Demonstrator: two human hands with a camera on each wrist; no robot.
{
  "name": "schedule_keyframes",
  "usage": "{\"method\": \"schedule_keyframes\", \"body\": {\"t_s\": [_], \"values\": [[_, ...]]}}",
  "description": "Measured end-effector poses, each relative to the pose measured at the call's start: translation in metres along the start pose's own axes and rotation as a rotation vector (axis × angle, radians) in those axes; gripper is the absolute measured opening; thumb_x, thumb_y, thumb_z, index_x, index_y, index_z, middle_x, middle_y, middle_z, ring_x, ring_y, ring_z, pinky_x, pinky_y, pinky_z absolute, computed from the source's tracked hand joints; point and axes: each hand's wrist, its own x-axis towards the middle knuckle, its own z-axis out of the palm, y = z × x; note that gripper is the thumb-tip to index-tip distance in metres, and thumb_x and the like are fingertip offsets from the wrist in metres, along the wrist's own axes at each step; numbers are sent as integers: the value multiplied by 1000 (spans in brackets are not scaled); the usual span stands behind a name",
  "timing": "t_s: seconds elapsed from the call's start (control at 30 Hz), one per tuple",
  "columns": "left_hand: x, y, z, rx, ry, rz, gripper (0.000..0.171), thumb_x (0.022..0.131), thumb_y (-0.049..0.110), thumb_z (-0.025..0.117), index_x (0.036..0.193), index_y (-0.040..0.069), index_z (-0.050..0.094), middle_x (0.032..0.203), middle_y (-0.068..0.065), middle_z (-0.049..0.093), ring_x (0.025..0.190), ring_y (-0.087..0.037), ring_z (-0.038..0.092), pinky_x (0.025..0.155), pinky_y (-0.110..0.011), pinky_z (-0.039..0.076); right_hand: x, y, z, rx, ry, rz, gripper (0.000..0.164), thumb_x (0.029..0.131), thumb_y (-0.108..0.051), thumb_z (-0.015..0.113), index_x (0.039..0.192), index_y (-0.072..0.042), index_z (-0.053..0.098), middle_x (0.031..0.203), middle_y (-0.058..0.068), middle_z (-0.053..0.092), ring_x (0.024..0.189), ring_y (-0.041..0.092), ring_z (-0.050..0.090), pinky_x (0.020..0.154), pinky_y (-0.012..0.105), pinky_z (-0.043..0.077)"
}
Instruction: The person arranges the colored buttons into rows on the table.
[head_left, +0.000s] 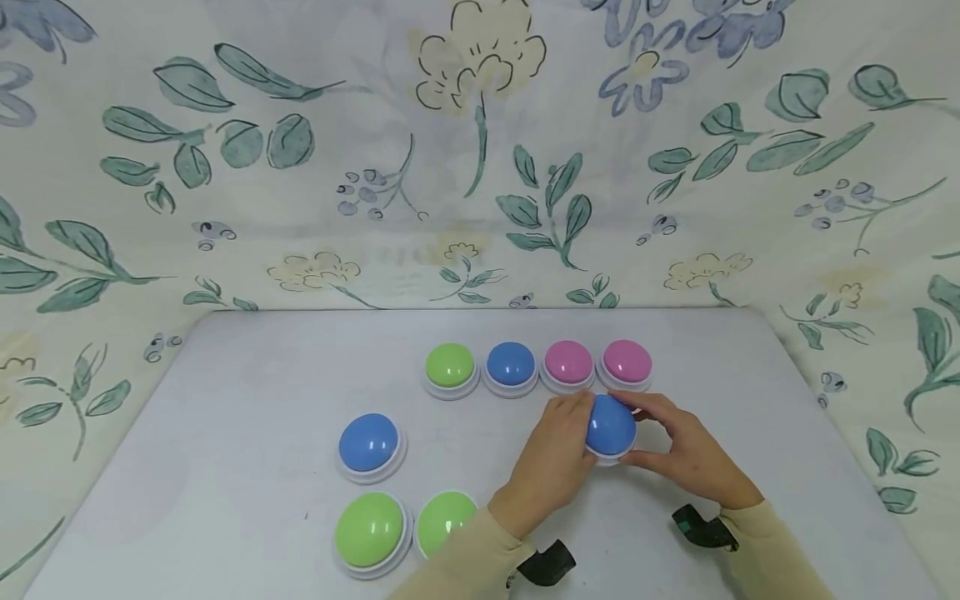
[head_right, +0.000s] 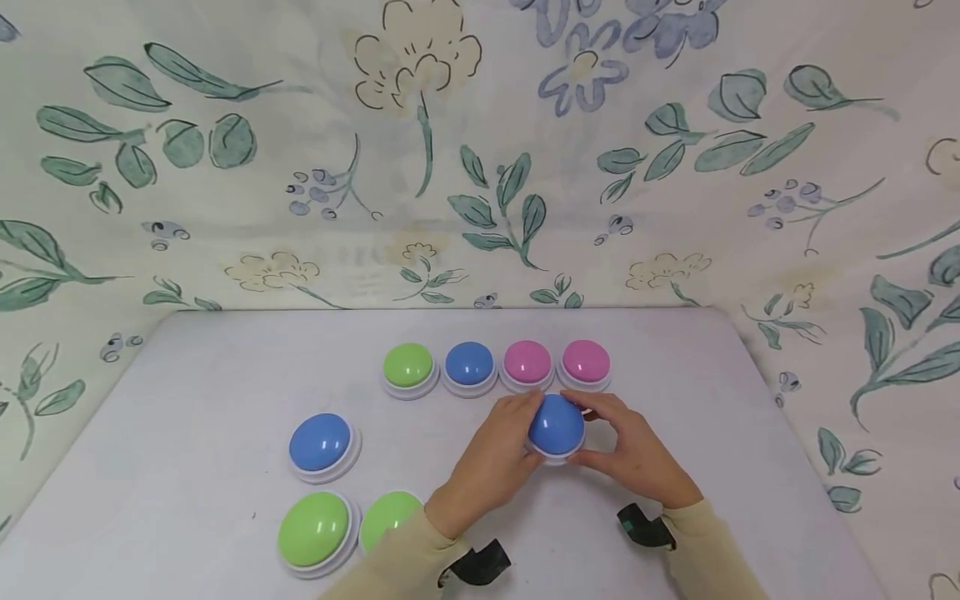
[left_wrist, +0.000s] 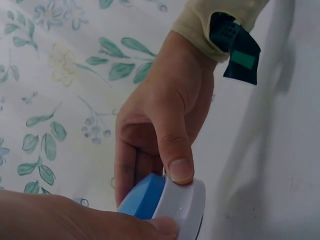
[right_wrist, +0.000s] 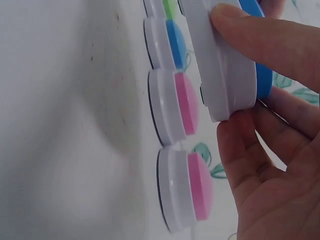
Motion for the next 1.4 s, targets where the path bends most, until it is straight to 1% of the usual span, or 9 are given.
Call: {"method": "schedule_keyframes", "body": {"t_s": [0.13,0.4,0.47,0.63,0.7,0.9,1.07,1.13,1.4], "values": [[5,3,6,-17,5,-5,63,85,7,80,140,-8,51,143,-18,55,131,-28,50,111,-34,43,-3,3,-4,-10,8,33,79,77,-10,87,146,-12,51,140,5,57,115,10,54,98,31,53],[12,7,19,-46,24,-27,63,85,6,79,140,-7,51,143,-16,55,133,-26,49,113,-32,41,-7,7,-13,-49,1,78,77,79,-15,86,147,-12,50,142,7,56,116,7,54,99,36,53],[14,8,22,-51,25,-32,63,86,6,79,141,-7,51,143,-16,55,133,-26,50,113,-31,41,-8,9,-14,-52,3,82,76,80,-15,86,147,-12,50,142,7,56,116,6,53,99,33,53],[18,10,29,-67,34,-33,63,85,6,79,140,-7,51,143,-16,55,132,-25,50,112,-30,41,-10,15,-16,-34,15,84,77,79,-10,86,147,-10,50,143,8,55,118,3,52,99,21,48],[20,10,31,-71,41,-30,63,85,5,79,140,-7,52,142,-16,56,131,-25,51,112,-30,42,-11,18,-16,-31,19,93,78,79,-9,86,147,-10,49,143,8,55,119,3,51,99,17,46],[25,11,39,-68,56,-18,62,84,6,79,139,-7,52,138,-15,58,128,-24,53,111,-29,43,-14,23,-16,-43,23,128,78,79,-10,86,148,-12,49,143,9,55,118,4,52,99,14,44],[27,12,45,-60,71,-34,61,83,7,80,137,-5,55,135,-13,61,124,-22,55,109,-27,44,-16,23,-17,-35,20,161,78,79,-13,87,147,-13,50,142,10,55,117,7,53,100,13,42],[28,14,47,-59,71,-45,61,83,8,81,136,-5,56,134,-13,62,124,-22,56,108,-27,44,-16,24,-18,-23,24,164,78,79,-13,87,147,-13,50,142,10,55,118,7,52,100,11,41],[29,18,53,-69,77,-82,61,83,10,82,137,-3,56,134,-10,62,124,-19,56,107,-26,45,-18,31,-17,22,39,132,78,78,-6,85,147,-9,49,143,13,53,117,-3,48,99,8,37]]}}
